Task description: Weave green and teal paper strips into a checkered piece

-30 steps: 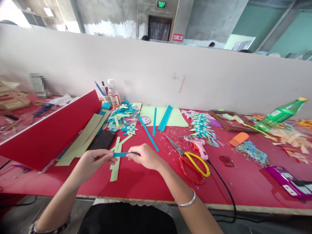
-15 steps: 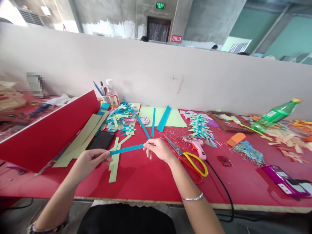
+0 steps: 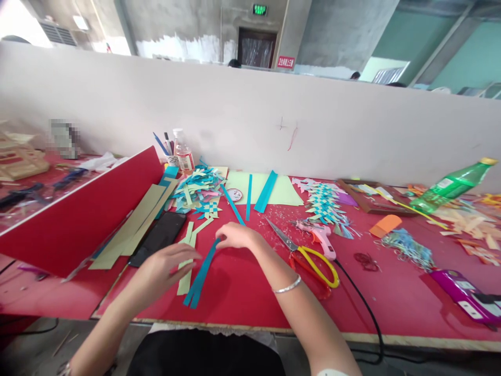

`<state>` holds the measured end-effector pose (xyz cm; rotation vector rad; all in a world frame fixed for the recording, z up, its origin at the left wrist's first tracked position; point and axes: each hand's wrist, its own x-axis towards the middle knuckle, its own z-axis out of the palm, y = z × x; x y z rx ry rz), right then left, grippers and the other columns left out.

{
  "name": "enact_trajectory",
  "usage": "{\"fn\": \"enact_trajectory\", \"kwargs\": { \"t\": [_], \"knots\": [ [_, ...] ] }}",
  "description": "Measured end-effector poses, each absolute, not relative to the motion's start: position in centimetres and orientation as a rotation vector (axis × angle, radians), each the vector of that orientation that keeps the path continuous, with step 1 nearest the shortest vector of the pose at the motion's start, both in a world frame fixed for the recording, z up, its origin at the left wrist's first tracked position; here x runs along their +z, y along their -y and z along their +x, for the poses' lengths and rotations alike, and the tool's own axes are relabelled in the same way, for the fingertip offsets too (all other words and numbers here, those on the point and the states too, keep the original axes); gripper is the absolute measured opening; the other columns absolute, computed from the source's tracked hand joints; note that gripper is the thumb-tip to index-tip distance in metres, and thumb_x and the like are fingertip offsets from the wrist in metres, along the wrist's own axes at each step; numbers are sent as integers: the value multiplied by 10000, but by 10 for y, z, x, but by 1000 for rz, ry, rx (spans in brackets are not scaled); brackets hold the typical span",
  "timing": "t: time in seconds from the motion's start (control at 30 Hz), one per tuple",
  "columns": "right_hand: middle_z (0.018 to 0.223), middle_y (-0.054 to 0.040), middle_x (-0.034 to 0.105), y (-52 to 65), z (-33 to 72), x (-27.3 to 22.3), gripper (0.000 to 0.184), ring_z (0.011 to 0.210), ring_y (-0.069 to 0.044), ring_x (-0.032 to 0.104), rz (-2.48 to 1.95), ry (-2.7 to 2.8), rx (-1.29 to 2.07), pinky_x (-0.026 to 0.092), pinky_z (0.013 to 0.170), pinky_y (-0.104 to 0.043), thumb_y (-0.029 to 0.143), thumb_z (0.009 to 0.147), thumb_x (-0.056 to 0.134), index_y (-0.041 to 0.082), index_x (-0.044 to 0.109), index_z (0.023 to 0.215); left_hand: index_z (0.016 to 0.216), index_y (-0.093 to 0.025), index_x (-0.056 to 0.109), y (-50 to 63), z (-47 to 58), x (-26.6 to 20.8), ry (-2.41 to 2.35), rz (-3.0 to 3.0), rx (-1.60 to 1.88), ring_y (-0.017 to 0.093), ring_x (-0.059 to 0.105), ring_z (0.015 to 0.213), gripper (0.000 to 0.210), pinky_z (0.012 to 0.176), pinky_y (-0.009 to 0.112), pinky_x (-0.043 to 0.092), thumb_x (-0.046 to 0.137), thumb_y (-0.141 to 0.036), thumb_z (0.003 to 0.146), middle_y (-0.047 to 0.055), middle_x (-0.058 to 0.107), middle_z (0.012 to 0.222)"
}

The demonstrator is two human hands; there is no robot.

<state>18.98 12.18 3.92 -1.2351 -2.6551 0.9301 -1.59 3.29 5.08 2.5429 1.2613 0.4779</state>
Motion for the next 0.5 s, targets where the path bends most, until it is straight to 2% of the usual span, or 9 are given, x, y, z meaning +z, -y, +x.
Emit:
{"fn": "enact_trajectory", "kwargs": {
  "t": [0.07,0.13,0.2,0.27,0.37,0.5],
  "knots": [
    [714,-12,608,-126,181,35,149,620,-109,524,-1264,2591,789,368,550,-213,278,749,552,170,619,827,1061,-256,561,-35,-7,38,-1105,2639,405,189,501,1019,271,822,275,402,395,-228,850,40,558,1127],
    [904,-53,619,-131,184,31,238,790,-141,558,-1301,2522,661,406,669,-246,217,811,454,178,568,1017,1092,-251,549,-39,-3,24,-1070,2691,344,216,463,1087,289,889,330,385,443,-208,826,44,540,1169],
    [1151,-87,535,-136,197,24,384,1030,-164,495,-1354,2472,532,384,825,-289,95,820,355,186,475,1172,1133,-248,520,-45,-5,11,-1105,2693,294,226,444,1121,328,925,372,365,457,-191,816,45,520,1207],
    [1298,-85,422,-140,215,16,509,1185,-169,376,-1420,2461,425,318,938,-319,3,782,301,192,426,1238,1149,-247,505,-51,-12,3,-1168,2667,257,222,456,1120,342,937,394,356,440,-179,820,48,503,1233],
    [1304,-76,430,-142,236,4,541,1217,-190,349,-1513,2466,361,254,992,-397,-21,753,307,208,463,1218,1122,-232,522,-60,-22,0,-1284,2629,260,214,473,1116,319,969,424,321,401,-174,833,58,510,1228],
    [1259,-60,485,-138,242,-5,469,1185,-219,388,-1548,2445,289,105,993,-546,24,774,349,241,509,1157,1116,-228,520,-67,-24,11,-1333,2614,319,211,482,1104,315,1001,453,271,415,-180,823,61,516,1209]
  ]
}}
